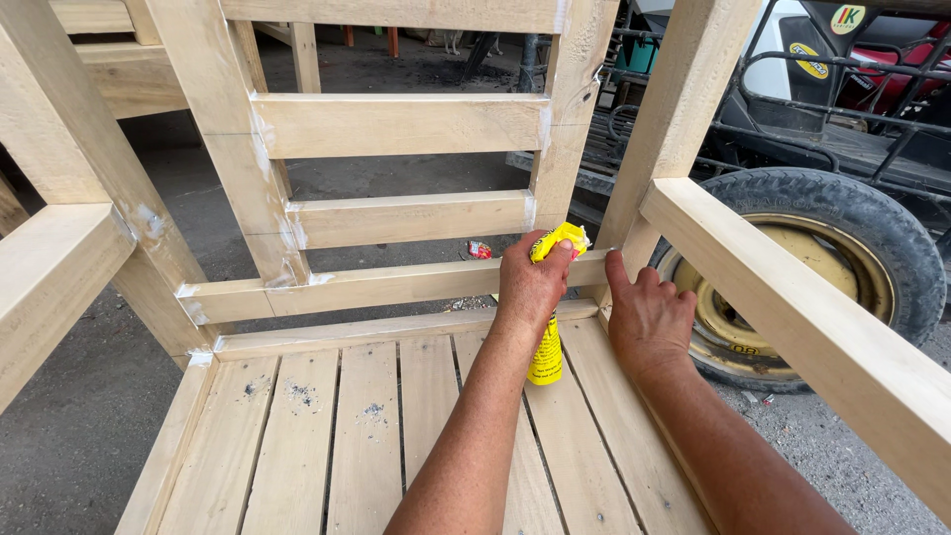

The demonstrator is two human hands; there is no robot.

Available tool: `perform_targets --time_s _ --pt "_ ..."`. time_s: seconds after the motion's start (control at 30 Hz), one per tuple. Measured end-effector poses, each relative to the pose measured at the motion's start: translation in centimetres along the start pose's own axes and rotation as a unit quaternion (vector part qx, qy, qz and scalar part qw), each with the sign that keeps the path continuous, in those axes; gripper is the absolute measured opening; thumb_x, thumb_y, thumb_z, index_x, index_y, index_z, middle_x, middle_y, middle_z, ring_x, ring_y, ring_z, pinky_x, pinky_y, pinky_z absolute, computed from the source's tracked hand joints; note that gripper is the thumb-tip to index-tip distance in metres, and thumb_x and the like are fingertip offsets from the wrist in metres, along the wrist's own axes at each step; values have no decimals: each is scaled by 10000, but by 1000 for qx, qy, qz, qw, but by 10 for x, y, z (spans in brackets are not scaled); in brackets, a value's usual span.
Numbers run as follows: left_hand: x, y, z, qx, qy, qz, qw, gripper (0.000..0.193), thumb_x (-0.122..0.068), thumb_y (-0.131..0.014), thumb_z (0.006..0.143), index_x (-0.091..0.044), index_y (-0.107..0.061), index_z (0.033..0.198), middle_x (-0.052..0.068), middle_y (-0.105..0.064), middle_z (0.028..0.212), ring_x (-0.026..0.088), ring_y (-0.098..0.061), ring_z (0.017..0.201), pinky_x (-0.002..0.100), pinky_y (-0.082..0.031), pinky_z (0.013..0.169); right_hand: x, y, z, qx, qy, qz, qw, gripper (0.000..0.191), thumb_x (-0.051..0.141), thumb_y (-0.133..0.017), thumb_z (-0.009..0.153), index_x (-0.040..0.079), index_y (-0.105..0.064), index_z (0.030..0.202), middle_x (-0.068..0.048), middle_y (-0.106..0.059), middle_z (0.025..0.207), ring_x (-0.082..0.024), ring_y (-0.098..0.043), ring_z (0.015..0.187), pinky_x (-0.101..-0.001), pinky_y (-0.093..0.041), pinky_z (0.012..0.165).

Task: The person applies wood glue from a yellow tube to the joints of a wooden chair frame. They squeeze glue onto the intersections of the backrest slats and side rails, then spread it with their finger. The person continues along the frame, gluing the armrest joints and seat frame connections.

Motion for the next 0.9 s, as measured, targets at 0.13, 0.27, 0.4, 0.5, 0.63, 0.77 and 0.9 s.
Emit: perform_targets --time_s 0.13,0.27,0.4,0.5,0.63,0.77,0.9 --pt "5 -11 6 1 8 14 1000 258 -248 -683 947 -43 -714 1100 -3 -613 704 69 -564 593 243 -479 542 -12 -15 1 35 -34 34 998 740 153 -621 911 250 -306 1573 -149 -626 1163 -314 -693 1043 -523 -491 914" --pt "4 -14 4 1 11 15 1000 271 -259 -678 953 -42 -714 1111 2 -613 715 68 -569 604 245 -484 552 -21 -19 -9 21 -66 100 993 771 147 -650 876 227 -315 1566 -150 -619 1193 -323 -698 1058 -525 -483 941" --pt "5 -17 -3 -10 29 14 999 303 -272 -684 942 -80 -693 1176 2 -622 714 68 -574 605 238 -492 560 -22 -10 -9 2 -54 111 992 836 179 -701 833 205 -302 1568 -170 -608 1196 -348 -693 1044 -535 -489 900" --pt "-2 -17 -3 -11 21 13 1000 320 -275 -680 945 -72 -690 1193 9 -618 709 75 -570 599 241 -489 555 -18 -5 8 28 -48 85 995 818 180 -703 857 216 -304 1570 -162 -609 1202 -342 -707 1027 -519 -509 852" --pt "-3 -16 -2 -3 17 11 1000 318 -283 -682 954 -48 -713 1167 9 -614 714 73 -565 603 239 -483 557 -13 -2 15 31 -43 58 997 713 209 -711 887 201 -372 1513 -148 -629 1188 -332 -720 1023 -508 -519 844" --pt "7 -8 -5 -2 24 10 1000 310 -292 -680 953 -64 -710 1161 5 -618 711 69 -565 605 235 -483 558 -9 -12 1 44 -58 79 994 805 226 -725 874 227 -306 1562 -140 -626 1187 -325 -714 1036 -513 -512 868" --pt "18 -1 -13 5 17 -6 1000 298 -292 -681 959 -47 -717 1124 7 -610 712 71 -560 601 235 -480 553 -1 -27 -21 39 -66 97 992 912 252 -704 867 246 -190 1620 -148 -610 1209 -325 -695 1064 -535 -474 946"
Point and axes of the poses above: each hand's wrist, its own z-axis towards the middle knuckle, its own y-axis out of the back of the hand, x = y × z, the point moved 9 cm from there along z, towards the middle knuckle
